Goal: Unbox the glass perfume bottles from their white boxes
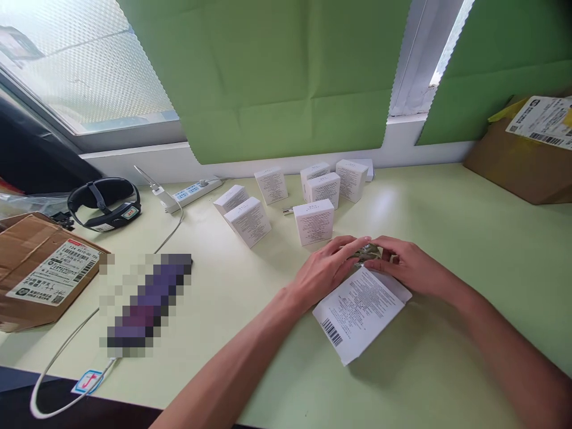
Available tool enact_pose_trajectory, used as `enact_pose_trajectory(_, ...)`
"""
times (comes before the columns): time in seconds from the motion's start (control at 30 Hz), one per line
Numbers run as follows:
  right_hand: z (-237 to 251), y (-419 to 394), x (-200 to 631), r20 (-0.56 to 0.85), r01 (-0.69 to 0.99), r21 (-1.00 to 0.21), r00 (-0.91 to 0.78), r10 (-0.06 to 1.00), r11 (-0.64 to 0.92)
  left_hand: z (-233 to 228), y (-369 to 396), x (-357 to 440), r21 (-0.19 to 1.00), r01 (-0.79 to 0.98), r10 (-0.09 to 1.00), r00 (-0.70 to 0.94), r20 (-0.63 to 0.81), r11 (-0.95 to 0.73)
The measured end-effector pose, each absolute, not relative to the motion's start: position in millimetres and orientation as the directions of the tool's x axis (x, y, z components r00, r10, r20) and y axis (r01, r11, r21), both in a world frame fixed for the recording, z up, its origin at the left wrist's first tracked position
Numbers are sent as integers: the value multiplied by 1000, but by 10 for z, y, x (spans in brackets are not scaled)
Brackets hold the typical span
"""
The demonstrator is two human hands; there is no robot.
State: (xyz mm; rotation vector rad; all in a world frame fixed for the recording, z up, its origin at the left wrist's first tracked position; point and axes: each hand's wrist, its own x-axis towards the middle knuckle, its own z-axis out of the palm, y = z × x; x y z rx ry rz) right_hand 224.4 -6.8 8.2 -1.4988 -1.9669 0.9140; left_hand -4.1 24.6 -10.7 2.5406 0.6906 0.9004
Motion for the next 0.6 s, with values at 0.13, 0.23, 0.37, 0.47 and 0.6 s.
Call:
enact_pose_trajectory(0.13, 9, -24, 2251, 35, 614, -770, -232, 972, 174, 54, 255, -120, 323, 342, 452, 423, 785, -882)
enact_pose_trajectory(0.23, 7, -25, 2242, 17, 632, -764, -181, 983, 130, 438, 339, -339, 230, 423, 292, 86, 953, -876)
enact_pose_trajectory(0.37, 15, -29, 2247, -9, 650, -752, -179, 984, 111, 1112, 738, -645, 232, 732, 612, 305, 729, -641)
enact_pose_trajectory(0.47, -4, -23, 2270, -27, 620, -779, -179, 983, 91, 1353, 1226, -681, 15, 881, 876, 467, 120, -472)
enact_pose_trajectory(0.6, -42, -8, 2296, -1, 531, -841, -198, 980, 106, 1169, 1732, -522, -35, 888, 874, 445, -195, -459)
